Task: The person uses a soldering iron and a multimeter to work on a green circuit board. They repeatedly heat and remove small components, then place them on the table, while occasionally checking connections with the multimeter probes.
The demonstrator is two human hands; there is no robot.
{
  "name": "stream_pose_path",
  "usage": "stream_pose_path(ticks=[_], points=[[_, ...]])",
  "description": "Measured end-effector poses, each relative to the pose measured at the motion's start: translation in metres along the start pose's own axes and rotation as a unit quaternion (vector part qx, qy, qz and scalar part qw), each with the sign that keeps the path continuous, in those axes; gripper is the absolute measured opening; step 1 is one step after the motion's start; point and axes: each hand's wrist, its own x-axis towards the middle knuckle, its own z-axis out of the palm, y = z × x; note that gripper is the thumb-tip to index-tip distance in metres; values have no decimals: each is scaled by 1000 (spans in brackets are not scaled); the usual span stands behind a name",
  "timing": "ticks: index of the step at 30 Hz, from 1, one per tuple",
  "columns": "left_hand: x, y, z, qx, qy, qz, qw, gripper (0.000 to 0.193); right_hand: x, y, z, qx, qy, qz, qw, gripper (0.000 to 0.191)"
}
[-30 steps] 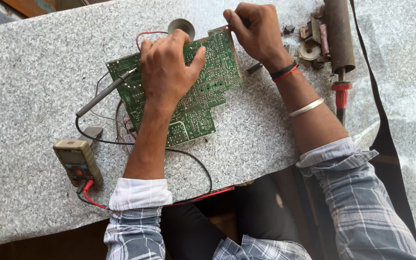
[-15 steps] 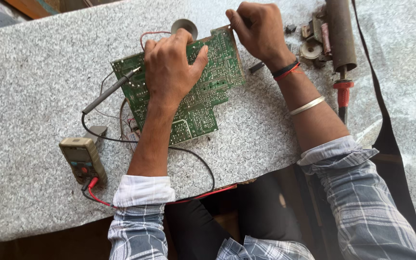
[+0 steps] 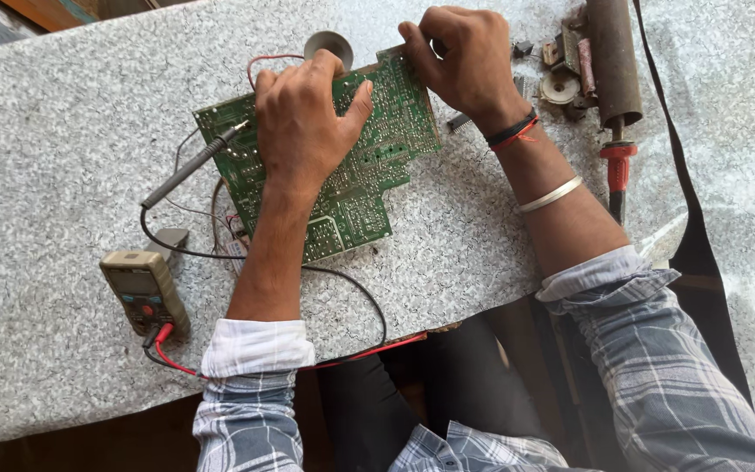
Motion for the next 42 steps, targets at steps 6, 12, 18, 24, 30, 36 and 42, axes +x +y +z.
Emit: stream_pose_path(ticks=[6, 12, 18, 24, 30, 36, 42], points=[[0, -1, 0, 3, 3, 2, 1000, 33, 1, -2, -2, -11, 31, -7, 999, 38], [1, 1, -3, -2, -2, 0, 1000, 32, 0, -1, 0, -4, 50, -10, 999, 38], [1, 3, -4, 5, -8, -3, 1000, 31, 1, -3, 3, -1, 30, -14, 999, 38], [1, 0, -4, 12, -9, -4, 1000, 32, 2, -4, 1, 1, 50, -13, 999, 38], [0, 0, -3, 9, -10, -2, 1000, 32, 4, -3, -2, -6, 49, -14, 999, 43], [0, -1, -3, 12, -15, -3, 1000, 32, 4, -2, -1, -6, 55, -21, 998, 44], [-1, -2, -1, 13, -6, 2, 1000, 32, 3, 1, 1, -3, 59, -19, 998, 42]])
